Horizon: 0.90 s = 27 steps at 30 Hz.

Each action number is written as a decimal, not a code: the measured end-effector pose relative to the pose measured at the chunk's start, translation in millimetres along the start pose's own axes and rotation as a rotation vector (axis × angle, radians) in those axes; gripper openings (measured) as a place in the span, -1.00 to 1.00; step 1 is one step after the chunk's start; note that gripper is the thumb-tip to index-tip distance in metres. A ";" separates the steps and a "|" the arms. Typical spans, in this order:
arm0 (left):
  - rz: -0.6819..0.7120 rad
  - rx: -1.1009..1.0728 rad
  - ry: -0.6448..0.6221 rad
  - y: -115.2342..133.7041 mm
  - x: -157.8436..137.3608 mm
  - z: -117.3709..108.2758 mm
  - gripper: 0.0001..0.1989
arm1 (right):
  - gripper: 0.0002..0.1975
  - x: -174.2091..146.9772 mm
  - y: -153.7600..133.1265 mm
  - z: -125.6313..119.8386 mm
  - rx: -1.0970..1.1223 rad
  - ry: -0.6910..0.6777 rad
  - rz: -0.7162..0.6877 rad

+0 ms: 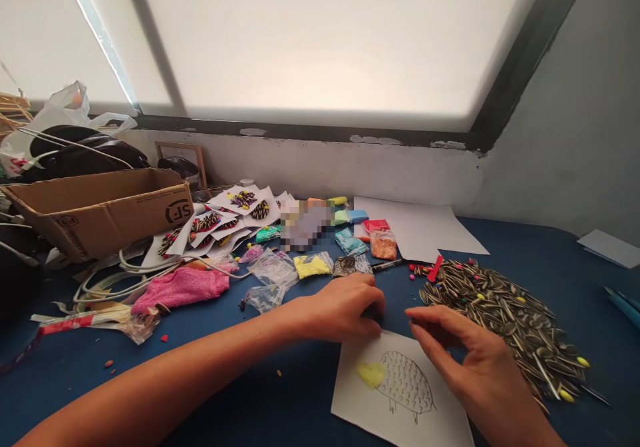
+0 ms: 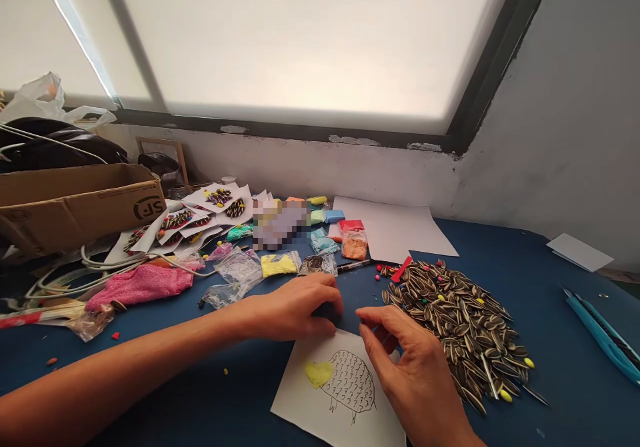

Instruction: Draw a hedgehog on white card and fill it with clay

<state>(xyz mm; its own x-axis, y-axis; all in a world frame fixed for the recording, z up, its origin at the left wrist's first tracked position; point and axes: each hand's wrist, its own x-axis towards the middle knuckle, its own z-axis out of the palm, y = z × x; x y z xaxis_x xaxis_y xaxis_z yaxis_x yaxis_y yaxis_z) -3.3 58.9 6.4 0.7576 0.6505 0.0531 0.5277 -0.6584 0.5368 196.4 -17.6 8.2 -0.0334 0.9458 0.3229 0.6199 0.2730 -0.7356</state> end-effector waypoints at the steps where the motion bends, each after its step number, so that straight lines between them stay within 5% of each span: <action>1: -0.010 0.014 -0.023 -0.5 -0.9 -0.3 -0.82 | -0.79 1.2 0.0 0.3 0.058 -0.027 0.060; 6: -0.047 0.002 -0.096 0.9 -3.1 -1.7 -0.95 | -0.70 7.6 3.6 -0.1 0.271 -0.139 0.299; 11: -0.068 0.020 -0.079 2.7 -3.1 -0.7 -0.93 | -0.63 5.3 7.8 -1.3 0.216 -0.100 0.309; 19: -0.051 0.066 0.013 -2.2 3.5 9.3 -0.94 | -0.72 5.0 13.7 -10.8 -0.111 -0.096 0.125; 24: 0.025 0.078 0.049 -9.3 6.8 13.6 -0.93 | -0.76 8.8 16.7 -17.0 -0.382 0.134 -0.191; 27: 0.042 0.069 0.067 -11.0 7.5 14.0 -0.94 | -0.81 6.0 8.4 -13.6 -0.338 0.029 -0.268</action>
<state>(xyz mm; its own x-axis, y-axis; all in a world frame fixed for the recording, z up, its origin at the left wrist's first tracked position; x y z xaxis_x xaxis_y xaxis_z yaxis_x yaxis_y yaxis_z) 1.9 65.7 -10.8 0.7533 0.6444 0.1314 0.5231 -0.7082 0.4741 212.0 -12.0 12.1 -0.2094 0.8426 0.4962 0.8146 0.4310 -0.3881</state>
